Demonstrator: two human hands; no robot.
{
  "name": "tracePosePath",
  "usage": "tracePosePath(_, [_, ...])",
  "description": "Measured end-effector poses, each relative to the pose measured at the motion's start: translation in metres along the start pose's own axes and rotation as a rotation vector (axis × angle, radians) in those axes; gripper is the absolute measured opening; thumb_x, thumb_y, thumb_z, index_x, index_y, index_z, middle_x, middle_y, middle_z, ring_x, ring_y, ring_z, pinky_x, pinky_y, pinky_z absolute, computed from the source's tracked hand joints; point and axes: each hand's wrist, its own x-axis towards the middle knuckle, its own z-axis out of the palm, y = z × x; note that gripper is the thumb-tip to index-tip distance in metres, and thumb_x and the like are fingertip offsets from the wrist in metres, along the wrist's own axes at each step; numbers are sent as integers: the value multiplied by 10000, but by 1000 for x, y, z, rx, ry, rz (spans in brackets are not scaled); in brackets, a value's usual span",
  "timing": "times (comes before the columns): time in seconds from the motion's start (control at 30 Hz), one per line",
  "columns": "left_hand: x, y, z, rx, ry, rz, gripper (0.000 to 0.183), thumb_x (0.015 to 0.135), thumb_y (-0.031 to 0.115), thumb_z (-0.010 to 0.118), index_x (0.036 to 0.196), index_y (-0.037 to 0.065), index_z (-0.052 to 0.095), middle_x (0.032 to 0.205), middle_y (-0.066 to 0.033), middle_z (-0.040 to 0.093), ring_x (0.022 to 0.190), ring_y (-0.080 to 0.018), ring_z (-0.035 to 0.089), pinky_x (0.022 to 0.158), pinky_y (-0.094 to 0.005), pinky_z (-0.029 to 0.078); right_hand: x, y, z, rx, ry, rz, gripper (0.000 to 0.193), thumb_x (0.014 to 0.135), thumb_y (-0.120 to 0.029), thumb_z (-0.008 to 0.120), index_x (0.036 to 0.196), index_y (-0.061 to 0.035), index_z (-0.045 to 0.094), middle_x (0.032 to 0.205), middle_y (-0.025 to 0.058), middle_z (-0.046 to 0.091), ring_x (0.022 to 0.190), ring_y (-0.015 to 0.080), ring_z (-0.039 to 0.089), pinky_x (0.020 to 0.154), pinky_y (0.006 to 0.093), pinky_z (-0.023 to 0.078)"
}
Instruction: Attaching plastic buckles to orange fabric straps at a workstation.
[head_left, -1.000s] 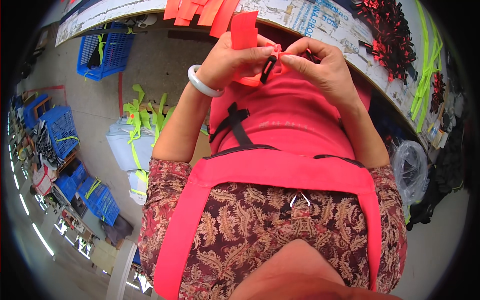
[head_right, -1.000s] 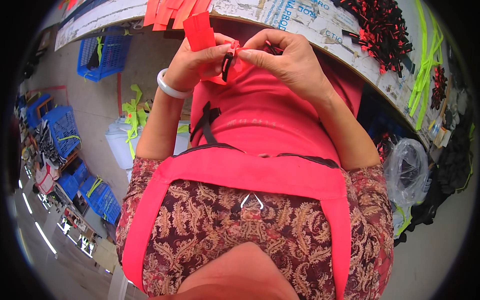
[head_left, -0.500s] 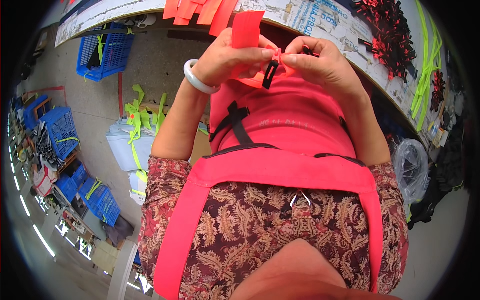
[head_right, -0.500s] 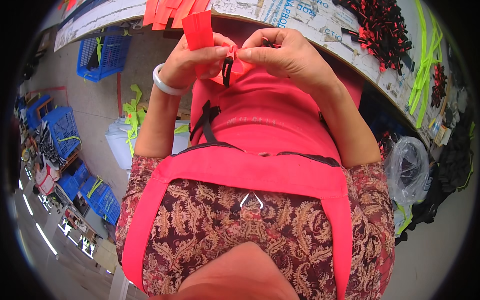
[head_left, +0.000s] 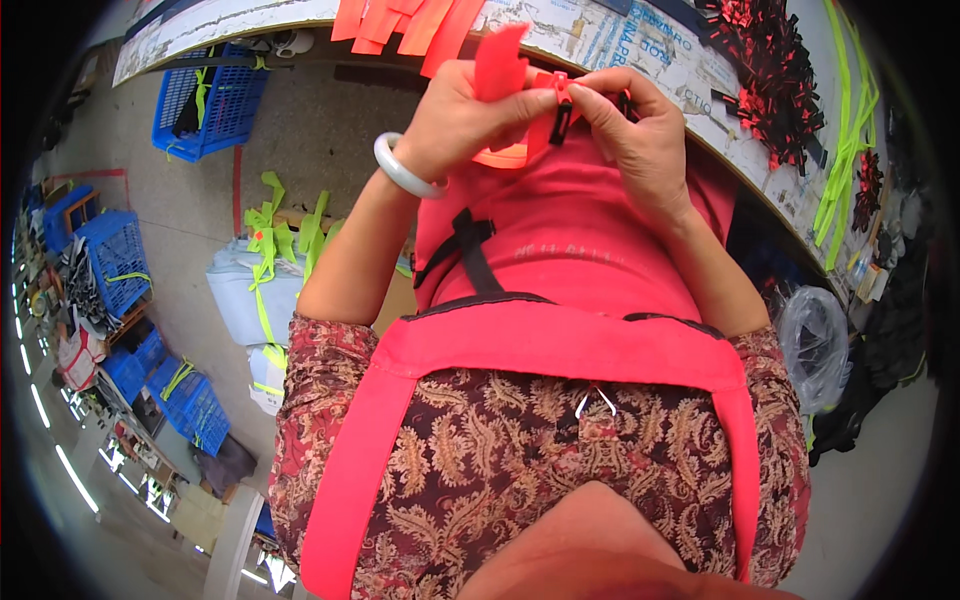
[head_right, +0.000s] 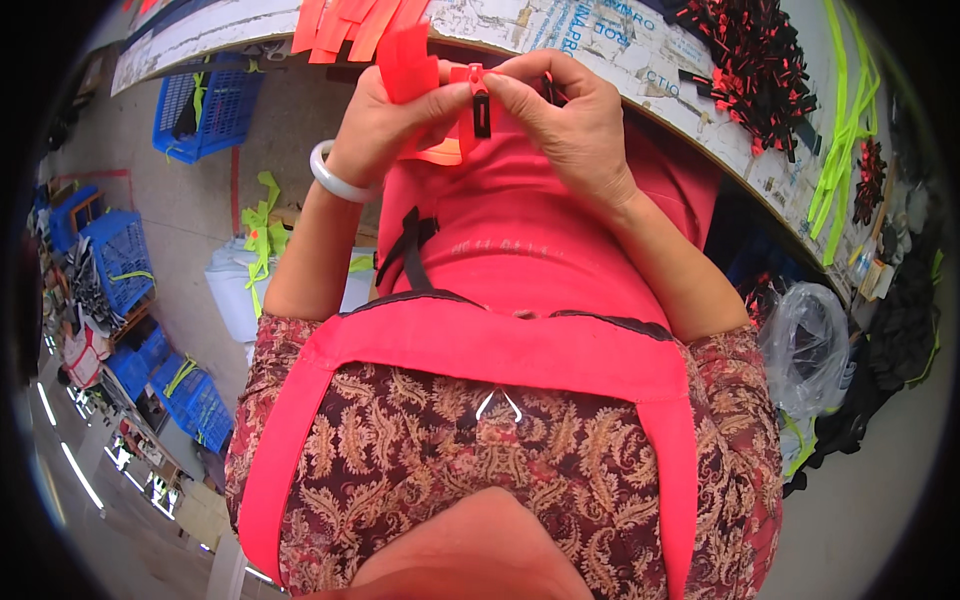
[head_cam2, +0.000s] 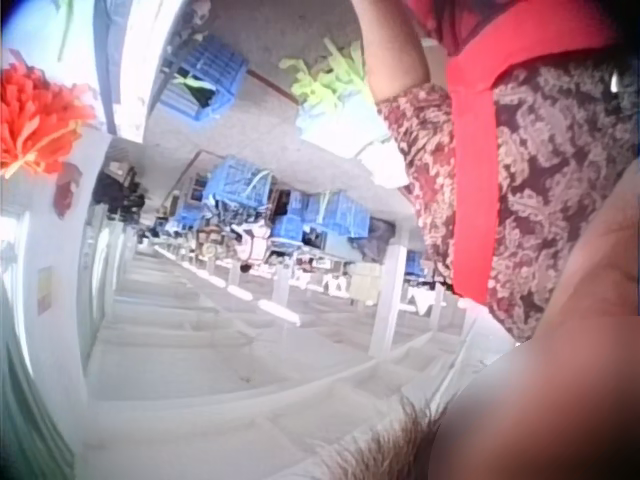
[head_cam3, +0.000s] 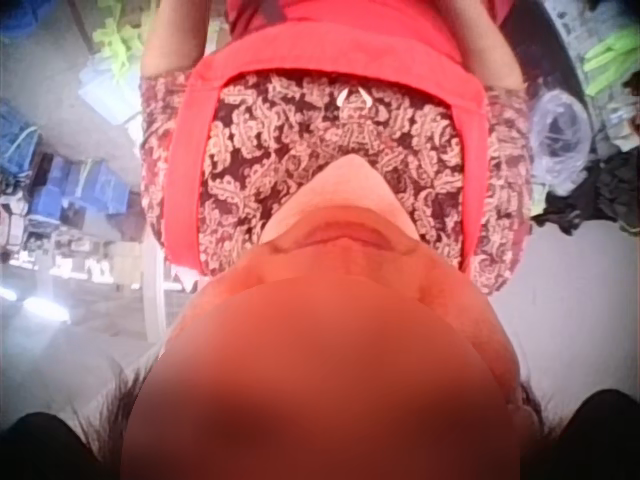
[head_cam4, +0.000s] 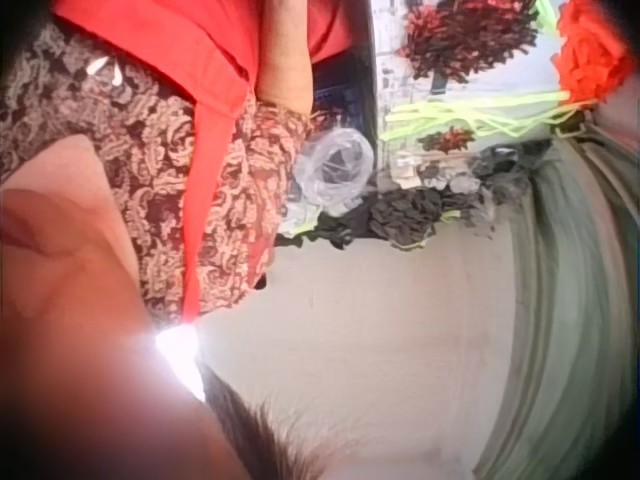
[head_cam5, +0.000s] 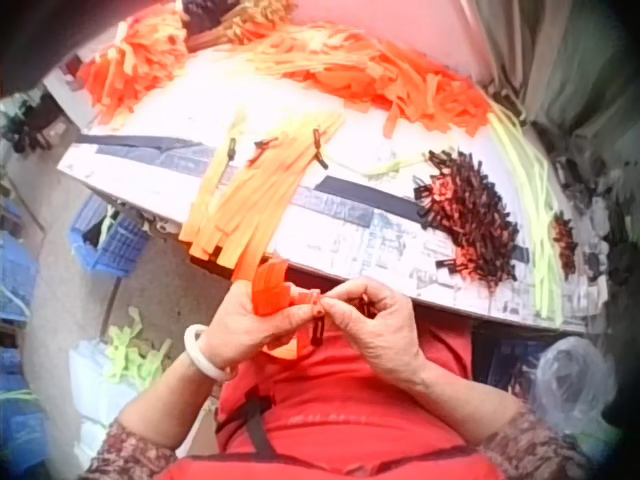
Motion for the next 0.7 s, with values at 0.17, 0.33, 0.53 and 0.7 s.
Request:
tracePosePath(0.17, [-12,-3,13,231,130,257,116,841,65,701,938,2,702,716,-17,624,636,-80,562,573,-217,446,0,-4,5,-65,-66,-259,114,860,-60,683,965,-20,668,829,-10,626,742,39,545,667,183,451])
tracePosePath(0.33, [-13,-10,10,344,125,375,121,823,37,701,935,-7,689,762,-49,629,676,-97,576,593,-230,455,2,-3,6,-301,-116,-552,158,819,-45,713,962,-6,658,862,47,637,747,108,580,675,228,474])
tracePosePath(0.53, [-13,-12,10,366,110,417,133,808,21,708,936,-6,685,741,-45,606,655,-96,555,586,-239,449,-2,-8,6,-389,-125,-527,155,804,-53,727,928,-2,649,852,67,634,731,136,593,647,243,472])
tracePosePath(0.7, [-13,-14,13,306,120,403,133,814,28,704,942,-5,686,745,-44,604,657,-97,548,589,-238,442,-2,-7,8,-419,-90,-596,145,808,-36,718,930,-1,648,850,63,633,737,131,602,656,238,478])
